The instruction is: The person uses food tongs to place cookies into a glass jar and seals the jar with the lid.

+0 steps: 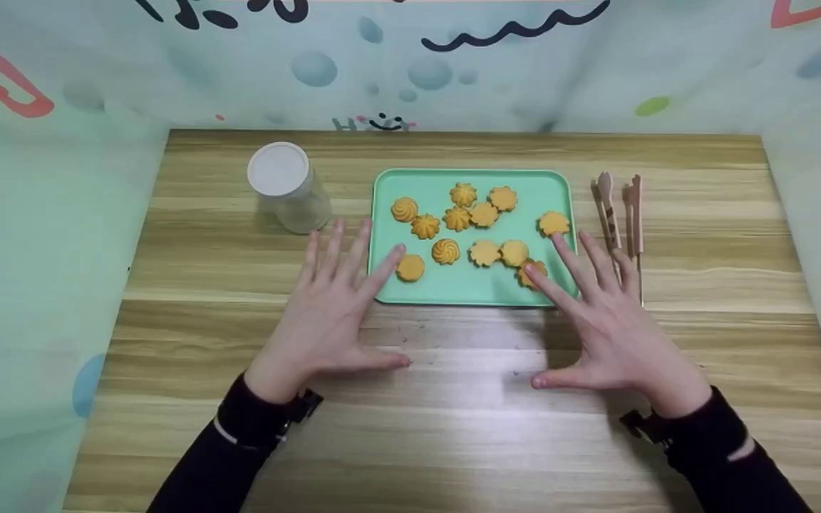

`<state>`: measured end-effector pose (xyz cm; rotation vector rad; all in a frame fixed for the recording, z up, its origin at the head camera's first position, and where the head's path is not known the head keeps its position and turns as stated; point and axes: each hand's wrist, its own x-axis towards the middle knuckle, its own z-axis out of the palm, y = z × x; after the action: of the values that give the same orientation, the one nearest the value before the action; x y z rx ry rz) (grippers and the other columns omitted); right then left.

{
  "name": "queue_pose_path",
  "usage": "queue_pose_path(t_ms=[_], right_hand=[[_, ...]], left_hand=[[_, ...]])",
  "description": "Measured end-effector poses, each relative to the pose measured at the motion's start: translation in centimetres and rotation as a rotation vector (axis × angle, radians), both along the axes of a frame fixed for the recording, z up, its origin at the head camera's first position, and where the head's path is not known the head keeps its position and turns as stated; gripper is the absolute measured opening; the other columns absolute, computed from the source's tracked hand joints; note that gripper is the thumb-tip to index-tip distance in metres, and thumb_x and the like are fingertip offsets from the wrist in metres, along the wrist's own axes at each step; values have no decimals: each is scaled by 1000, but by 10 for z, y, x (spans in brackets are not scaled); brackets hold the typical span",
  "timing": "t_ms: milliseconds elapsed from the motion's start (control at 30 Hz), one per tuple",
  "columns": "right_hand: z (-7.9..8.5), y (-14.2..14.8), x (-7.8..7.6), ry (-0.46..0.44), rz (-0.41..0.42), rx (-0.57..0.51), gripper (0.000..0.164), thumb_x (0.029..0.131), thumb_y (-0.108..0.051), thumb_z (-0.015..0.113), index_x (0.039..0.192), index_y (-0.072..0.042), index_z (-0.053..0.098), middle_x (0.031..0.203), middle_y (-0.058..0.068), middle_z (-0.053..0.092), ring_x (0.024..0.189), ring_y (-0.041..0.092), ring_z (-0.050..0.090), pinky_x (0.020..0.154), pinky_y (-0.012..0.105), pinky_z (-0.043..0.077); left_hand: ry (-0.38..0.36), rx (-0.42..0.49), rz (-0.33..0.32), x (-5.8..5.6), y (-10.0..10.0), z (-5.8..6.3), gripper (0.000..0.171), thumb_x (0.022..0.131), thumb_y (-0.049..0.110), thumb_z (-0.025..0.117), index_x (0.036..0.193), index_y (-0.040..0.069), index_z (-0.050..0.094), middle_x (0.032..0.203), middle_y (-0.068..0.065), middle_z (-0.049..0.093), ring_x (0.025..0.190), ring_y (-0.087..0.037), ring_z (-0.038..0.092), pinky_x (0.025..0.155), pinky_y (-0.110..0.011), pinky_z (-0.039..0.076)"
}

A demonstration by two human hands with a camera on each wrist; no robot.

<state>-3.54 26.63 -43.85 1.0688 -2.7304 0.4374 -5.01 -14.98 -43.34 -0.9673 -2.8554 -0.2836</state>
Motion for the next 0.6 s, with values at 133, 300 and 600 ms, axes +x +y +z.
queue_pose_path(t_ms=[133, 300, 600], right_hand=[[2, -13, -13, -7, -21, -5, 133, 72, -105, 55, 174, -24, 29, 181, 23, 12, 166, 48, 6, 119, 84, 13], [7, -32, -24, -37, -57, -32, 122, 81, -98, 57, 176, -28, 23, 183, 14, 8, 165, 46, 16, 117, 83, 22], [20, -59, -34, -38, -165, -103, 115, 85, -87, 64, 175, -28, 25, 183, 9, 16, 161, 42, 28, 117, 78, 32]], left_hand=[[-31, 15, 121, -15, -6, 6, 133, 81, 90, 66, 177, 18, 9, 180, -24, -11, 165, -50, -10, 131, -67, -13], [-7, 77, 288, -30, -14, 11, 130, 85, 73, 76, 176, 13, 6, 179, -24, -16, 164, -49, -17, 130, -65, -16], [44, 425, 589, -59, -25, 11, 140, 78, 48, 94, 175, 6, 2, 180, -27, -13, 167, -40, -14, 134, -53, -8]])
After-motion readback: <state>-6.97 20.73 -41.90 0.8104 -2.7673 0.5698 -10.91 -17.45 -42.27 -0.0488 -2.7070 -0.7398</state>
